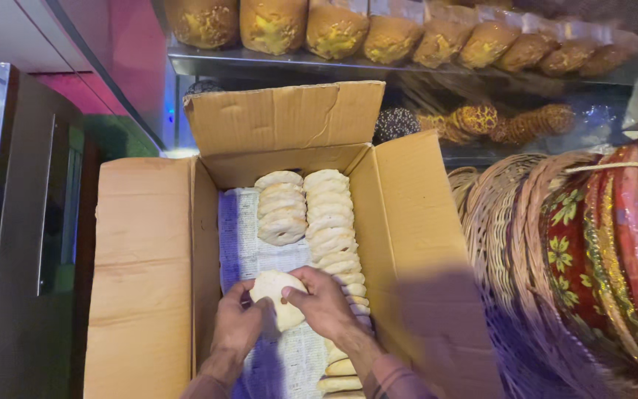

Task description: The person repeatedly picks up round loaves of bread from a metal tray, places them into a cardboard box lined with cloth, and then removes them to return them to the tray. This cycle repeats throughout the clip without a final packed state.

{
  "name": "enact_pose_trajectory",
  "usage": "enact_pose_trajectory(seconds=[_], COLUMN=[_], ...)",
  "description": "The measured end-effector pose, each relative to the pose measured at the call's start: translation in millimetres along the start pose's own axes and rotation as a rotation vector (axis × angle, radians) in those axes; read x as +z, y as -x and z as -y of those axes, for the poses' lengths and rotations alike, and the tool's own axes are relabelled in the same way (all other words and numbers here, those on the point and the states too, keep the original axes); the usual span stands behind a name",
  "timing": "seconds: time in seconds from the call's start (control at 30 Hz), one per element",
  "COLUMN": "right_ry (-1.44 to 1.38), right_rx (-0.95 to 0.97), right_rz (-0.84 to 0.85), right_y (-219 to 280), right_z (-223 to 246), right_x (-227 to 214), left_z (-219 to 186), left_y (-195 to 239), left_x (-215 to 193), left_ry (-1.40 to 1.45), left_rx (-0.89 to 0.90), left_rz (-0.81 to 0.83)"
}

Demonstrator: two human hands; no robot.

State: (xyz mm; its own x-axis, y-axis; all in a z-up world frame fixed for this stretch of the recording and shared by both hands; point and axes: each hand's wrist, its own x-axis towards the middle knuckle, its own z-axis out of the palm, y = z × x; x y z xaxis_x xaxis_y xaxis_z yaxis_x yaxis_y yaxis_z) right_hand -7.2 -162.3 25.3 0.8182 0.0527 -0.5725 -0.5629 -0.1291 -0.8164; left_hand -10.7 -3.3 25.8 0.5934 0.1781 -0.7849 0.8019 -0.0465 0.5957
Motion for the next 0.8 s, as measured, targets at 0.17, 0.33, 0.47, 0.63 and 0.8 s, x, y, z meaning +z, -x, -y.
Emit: enact_pose_trajectory(seconds=[0.17, 0.33, 0.47, 0.63, 0.8], right_ry=[-0.207, -0.343, -0.559, -0.517, -0.514], right_rx=[0.178, 0.387, 0.464, 0.519, 0.48], right_rz=[-0.103, -0.174, -0.258, -0.243, -0.219], right_y=[32.1, 73.0, 88.7, 122.7, 142.1], right_z=[18.7, 34.6, 6.9, 29.7, 33.5], right_x=[4.0, 10.9, 13.1, 6.9, -0.6], left_z=[32.1, 15.9, 39.0, 53.4, 44.8], left_y=[-1.3, 54.5, 63.5, 79.2, 101.9], left_x=[-3.1, -10.7, -12.0, -14.0, -16.0], left_ry=[0.168, 0.319, 0.284, 0.346, 0.425], left_rx=[0.011, -0.145, -0.203, -0.216, -0.104], left_rz=[-0.029, 0.022, -0.019, -0.05, -0.005])
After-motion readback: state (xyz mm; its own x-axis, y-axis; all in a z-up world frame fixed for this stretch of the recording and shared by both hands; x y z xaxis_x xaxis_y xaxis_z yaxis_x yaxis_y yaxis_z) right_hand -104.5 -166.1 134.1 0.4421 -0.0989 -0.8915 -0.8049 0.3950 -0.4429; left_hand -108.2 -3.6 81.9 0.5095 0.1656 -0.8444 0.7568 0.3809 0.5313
